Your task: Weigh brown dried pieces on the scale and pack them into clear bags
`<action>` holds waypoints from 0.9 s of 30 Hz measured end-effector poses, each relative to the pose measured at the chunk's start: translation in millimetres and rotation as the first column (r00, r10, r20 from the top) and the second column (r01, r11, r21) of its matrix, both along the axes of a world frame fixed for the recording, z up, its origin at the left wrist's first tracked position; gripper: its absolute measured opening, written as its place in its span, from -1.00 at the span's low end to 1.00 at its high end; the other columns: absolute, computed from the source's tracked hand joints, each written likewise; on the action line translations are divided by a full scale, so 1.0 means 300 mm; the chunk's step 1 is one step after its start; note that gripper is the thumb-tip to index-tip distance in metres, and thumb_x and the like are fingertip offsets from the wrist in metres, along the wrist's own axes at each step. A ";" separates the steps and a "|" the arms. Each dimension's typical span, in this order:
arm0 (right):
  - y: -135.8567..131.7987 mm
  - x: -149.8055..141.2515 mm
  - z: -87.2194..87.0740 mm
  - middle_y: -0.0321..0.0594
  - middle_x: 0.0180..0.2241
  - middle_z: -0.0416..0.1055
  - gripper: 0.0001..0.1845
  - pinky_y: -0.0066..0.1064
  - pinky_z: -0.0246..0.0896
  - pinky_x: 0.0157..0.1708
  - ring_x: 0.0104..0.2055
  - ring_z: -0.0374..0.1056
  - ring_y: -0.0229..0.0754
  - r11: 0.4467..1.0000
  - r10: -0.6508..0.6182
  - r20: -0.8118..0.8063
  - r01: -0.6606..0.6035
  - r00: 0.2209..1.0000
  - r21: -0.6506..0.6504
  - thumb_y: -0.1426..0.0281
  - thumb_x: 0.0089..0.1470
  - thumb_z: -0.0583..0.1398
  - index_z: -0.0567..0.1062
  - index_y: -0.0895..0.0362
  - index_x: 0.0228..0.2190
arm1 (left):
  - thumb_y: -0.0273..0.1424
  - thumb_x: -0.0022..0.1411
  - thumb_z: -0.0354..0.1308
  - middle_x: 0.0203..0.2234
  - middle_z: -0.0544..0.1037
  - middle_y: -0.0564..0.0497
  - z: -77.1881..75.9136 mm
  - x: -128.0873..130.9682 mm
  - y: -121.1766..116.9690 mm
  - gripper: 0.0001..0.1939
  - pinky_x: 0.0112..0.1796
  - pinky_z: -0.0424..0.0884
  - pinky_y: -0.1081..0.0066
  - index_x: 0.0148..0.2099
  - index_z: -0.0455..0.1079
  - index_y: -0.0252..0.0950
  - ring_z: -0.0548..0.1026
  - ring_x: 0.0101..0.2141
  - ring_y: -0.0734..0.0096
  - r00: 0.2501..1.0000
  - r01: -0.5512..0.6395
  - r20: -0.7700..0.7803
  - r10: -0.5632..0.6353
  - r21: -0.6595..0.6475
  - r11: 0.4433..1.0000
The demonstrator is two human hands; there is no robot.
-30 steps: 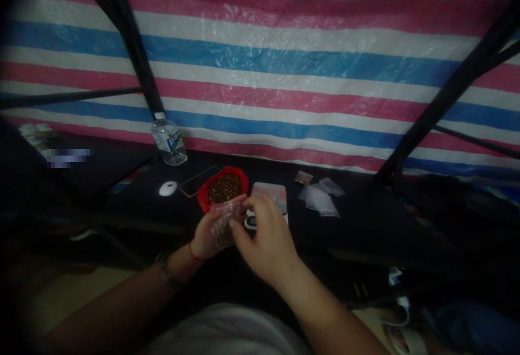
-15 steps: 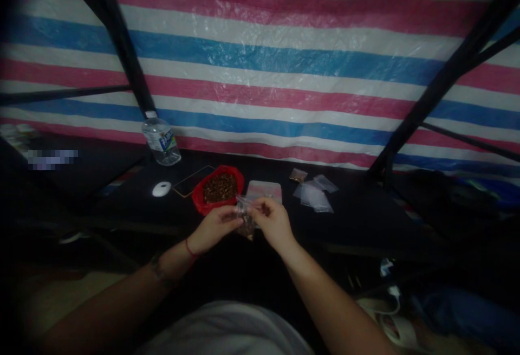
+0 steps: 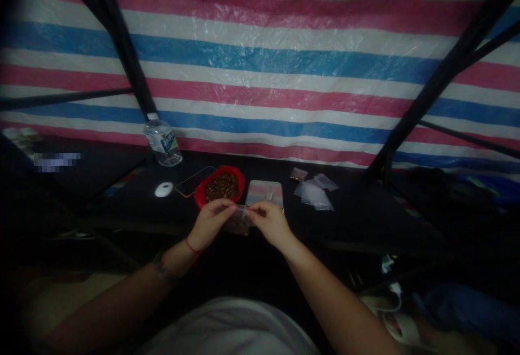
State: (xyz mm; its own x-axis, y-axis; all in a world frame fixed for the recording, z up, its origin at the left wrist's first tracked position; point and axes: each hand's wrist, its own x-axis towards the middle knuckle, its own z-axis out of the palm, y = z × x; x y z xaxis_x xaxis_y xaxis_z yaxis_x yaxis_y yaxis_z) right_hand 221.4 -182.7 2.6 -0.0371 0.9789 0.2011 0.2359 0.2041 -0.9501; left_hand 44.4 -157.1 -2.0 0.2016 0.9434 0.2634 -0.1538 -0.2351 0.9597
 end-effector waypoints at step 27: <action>-0.013 -0.014 0.000 -0.20 -0.44 0.53 -0.86 -0.37 0.31 -0.36 -0.40 0.43 -0.16 0.996 -0.042 0.207 0.024 0.977 0.090 0.34 -0.05 0.21 0.55 0.13 -0.45 | -0.39 0.04 0.27 -0.50 0.58 0.00 -0.026 0.032 -0.015 -0.94 -0.36 0.34 0.43 -0.40 0.56 -0.25 0.47 -0.45 0.35 0.986 0.045 -0.159 -0.040 0.029 0.999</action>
State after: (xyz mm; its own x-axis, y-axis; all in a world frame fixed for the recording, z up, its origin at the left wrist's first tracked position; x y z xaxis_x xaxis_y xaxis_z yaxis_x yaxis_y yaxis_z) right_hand 217.2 -186.5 2.6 -0.0551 0.9595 0.2762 0.4347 0.2721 -0.8585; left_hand 53.8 -161.4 -10.0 0.2829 0.9245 0.2553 -0.0110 -0.2630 0.9647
